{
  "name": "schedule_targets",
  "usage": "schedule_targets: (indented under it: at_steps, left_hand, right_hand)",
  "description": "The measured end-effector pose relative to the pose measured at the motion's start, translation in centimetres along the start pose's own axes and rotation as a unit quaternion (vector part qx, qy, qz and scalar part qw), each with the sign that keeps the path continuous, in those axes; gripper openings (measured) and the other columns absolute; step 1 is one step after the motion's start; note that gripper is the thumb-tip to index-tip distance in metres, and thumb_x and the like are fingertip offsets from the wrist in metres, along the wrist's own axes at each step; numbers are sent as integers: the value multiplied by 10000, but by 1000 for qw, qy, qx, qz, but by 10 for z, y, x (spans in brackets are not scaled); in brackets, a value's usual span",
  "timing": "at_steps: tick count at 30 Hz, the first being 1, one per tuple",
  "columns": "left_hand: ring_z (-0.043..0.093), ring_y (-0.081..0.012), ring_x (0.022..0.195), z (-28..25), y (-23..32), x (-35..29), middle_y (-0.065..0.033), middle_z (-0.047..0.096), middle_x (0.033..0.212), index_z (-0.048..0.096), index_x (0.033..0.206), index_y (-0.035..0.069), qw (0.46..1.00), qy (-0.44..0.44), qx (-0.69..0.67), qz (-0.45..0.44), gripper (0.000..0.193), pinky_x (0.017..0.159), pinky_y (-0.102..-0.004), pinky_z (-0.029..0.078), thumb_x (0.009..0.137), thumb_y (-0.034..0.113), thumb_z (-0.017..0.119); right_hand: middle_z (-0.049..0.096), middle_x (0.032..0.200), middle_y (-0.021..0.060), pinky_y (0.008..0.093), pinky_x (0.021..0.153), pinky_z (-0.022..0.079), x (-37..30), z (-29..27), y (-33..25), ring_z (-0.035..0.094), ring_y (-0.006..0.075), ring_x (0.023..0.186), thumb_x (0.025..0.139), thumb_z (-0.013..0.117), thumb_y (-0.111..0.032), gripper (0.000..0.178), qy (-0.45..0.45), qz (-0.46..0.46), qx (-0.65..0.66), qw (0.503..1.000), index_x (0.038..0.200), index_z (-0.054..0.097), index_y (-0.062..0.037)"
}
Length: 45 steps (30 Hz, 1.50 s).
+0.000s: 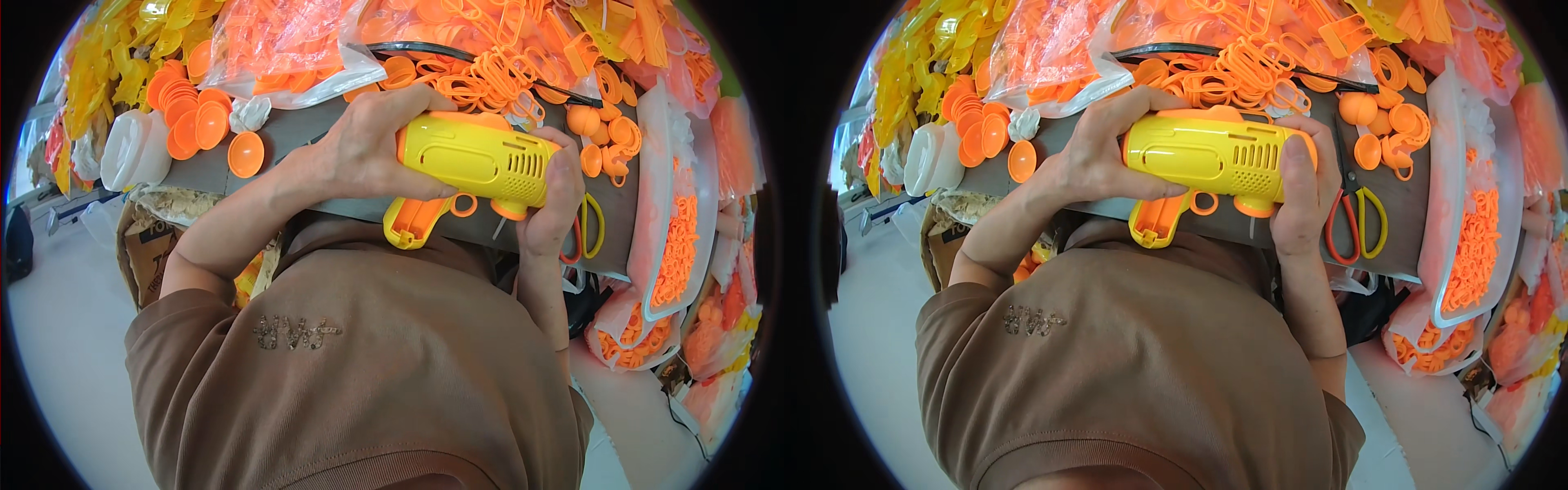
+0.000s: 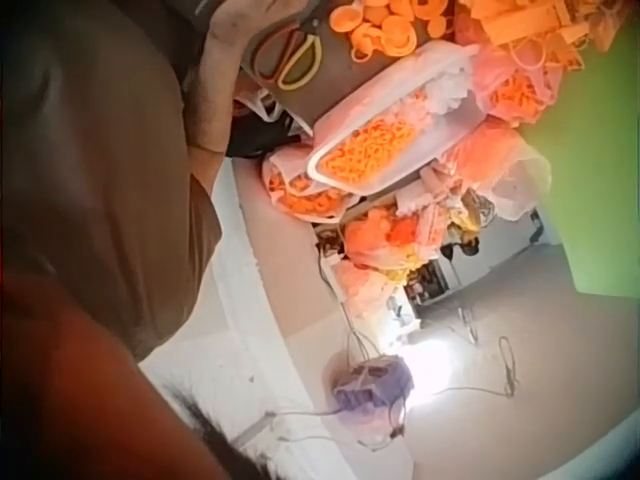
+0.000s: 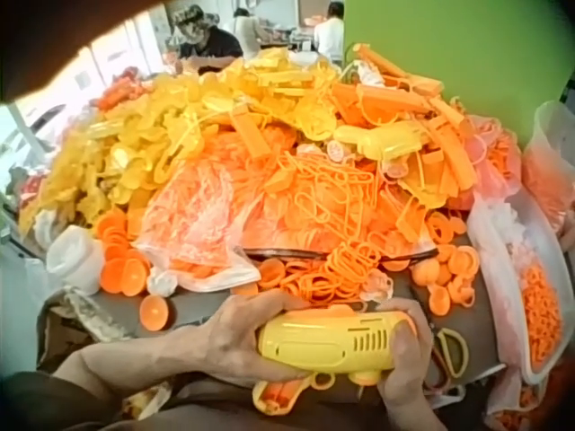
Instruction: Assembling a plastic bubble toy gun by connecting internal components and the outer shell.
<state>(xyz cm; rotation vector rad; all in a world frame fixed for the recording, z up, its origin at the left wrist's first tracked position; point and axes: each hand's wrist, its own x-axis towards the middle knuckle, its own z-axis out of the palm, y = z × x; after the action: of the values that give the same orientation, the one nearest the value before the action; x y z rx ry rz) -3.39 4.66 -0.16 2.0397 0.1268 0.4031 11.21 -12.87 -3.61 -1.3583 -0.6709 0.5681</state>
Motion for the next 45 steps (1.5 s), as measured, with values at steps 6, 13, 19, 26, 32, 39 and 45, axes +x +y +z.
schedule_targets:
  at_steps: [6, 13, 19, 26, 32, 39, 45]
  left_hand:
    - [586, -118, 880, -7, 8, 6, -62, 617, 950, 535, 1109, -22, 995, 2, -36, -94, 639, 785, -268, 467, 582, 190, 826]
    - [622, -184, 910, -24, 25, 18, -107, 636, 971, 483, 1212, -16, 971, -87, -187, -119, 793, 812, -300, 484, 606, 334, 855]
    - [592, -172, 967, -19, 40, 16, -102, 612, 1061, 487, 1217, -2, 964, -184, -169, -89, 810, 848, -326, 478, 530, 198, 866]
    - [622, -210, 883, -21, 11, -27, -128, 612, 982, 502, 1146, -51, 891, 116, -411, -152, 704, 786, -354, 525, 525, 141, 773]
    - [604, -278, 924, -18, 1, -24, -193, 558, 1085, 440, 1219, -45, 887, 166, -405, -147, 748, 804, -390, 526, 606, 283, 716]
    - [604, -268, 953, -7, 3, -12, -192, 580, 1085, 450, 1204, -59, 870, 208, -424, -145, 666, 831, -376, 513, 658, 244, 682]
    - [617, -265, 937, 3, 1, -1, -192, 597, 1061, 456, 1198, -67, 861, 239, -427, -140, 611, 842, -366, 513, 676, 176, 660]
  right_hand:
    - [580, 970, 108, 268, 784, 453, 17, 6, -16, 574, 144, 875, 932, 389, -263, 365, 12, -53, -37, 998, 1096, 489, 48]
    - [579, 960, 80, 240, 779, 436, 26, 9, -52, 541, 124, 891, 848, 589, -213, 319, -73, -42, 4, 996, 1070, 530, 9]
    - [521, 1093, 126, 295, 776, 448, 31, 26, -84, 536, 168, 903, 752, 693, -356, 627, -278, -248, -267, 889, 1173, 464, 49]
    - [494, 1158, 125, 282, 718, 449, 2, -2, -55, 528, 171, 820, 748, 693, -497, 808, -198, -117, -203, 952, 1269, 400, 46]
    - [531, 1024, 84, 259, 669, 442, -26, 17, -27, 510, 128, 774, 856, 626, -350, 609, -244, 59, -51, 967, 1280, 399, 24]
    - [532, 904, 61, 262, 651, 434, -1, -53, -23, 531, 145, 761, 852, 627, -172, 251, 42, -95, -378, 920, 1047, 583, -21]
    - [542, 877, 95, 315, 689, 458, 12, -88, 0, 552, 230, 781, 755, 686, -62, 163, 94, -170, -602, 774, 898, 636, -1]
